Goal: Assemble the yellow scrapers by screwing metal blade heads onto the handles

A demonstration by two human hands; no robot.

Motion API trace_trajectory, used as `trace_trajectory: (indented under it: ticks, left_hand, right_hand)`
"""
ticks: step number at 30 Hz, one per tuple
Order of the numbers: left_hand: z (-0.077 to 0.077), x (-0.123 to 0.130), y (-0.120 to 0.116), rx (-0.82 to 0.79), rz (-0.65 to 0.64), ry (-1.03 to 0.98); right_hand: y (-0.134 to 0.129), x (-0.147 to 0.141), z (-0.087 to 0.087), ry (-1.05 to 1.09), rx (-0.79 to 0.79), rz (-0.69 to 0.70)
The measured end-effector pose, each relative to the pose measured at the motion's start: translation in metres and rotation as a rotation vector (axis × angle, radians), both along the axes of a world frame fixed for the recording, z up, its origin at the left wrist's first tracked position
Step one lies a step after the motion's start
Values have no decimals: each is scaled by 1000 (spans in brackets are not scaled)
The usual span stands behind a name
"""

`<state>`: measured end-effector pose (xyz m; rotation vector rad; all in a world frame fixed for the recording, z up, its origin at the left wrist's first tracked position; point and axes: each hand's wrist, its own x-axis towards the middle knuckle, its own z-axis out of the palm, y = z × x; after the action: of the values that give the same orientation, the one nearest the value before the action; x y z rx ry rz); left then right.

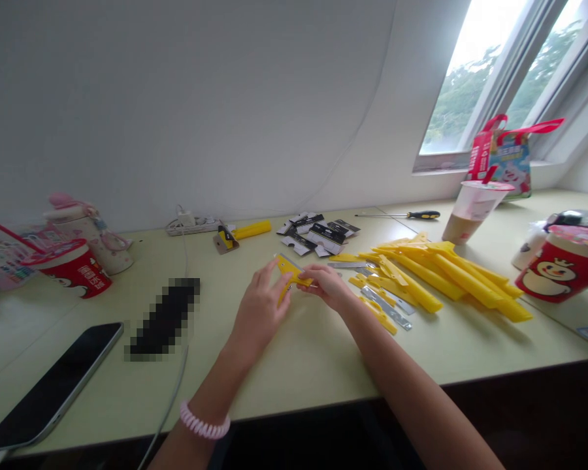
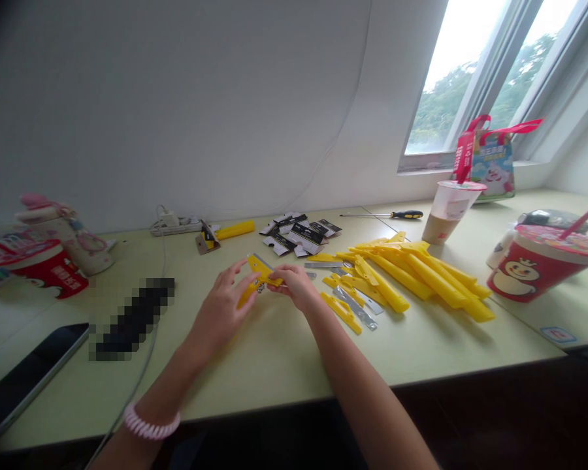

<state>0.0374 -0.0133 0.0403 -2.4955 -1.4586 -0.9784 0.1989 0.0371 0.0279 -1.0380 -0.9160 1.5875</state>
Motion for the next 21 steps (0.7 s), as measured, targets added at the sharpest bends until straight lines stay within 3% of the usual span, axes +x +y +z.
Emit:
trace_trajectory:
  ticks: [3,6,14,21]
  left_hand:
    - [0,1,-8,-33,-32,208]
    - [-5,3,-4,-72,-1,288]
    - [-16,3,4,-160,46,344]
    - [-14,9,3,-166,86,382]
  right_hand:
    - [0,0,-1,27,2,21]
    - [0,0,-1,54,-10,11]
    - [3,-1,-3,94,-60,-19]
    - [5,-2,-6,82,-46,0]
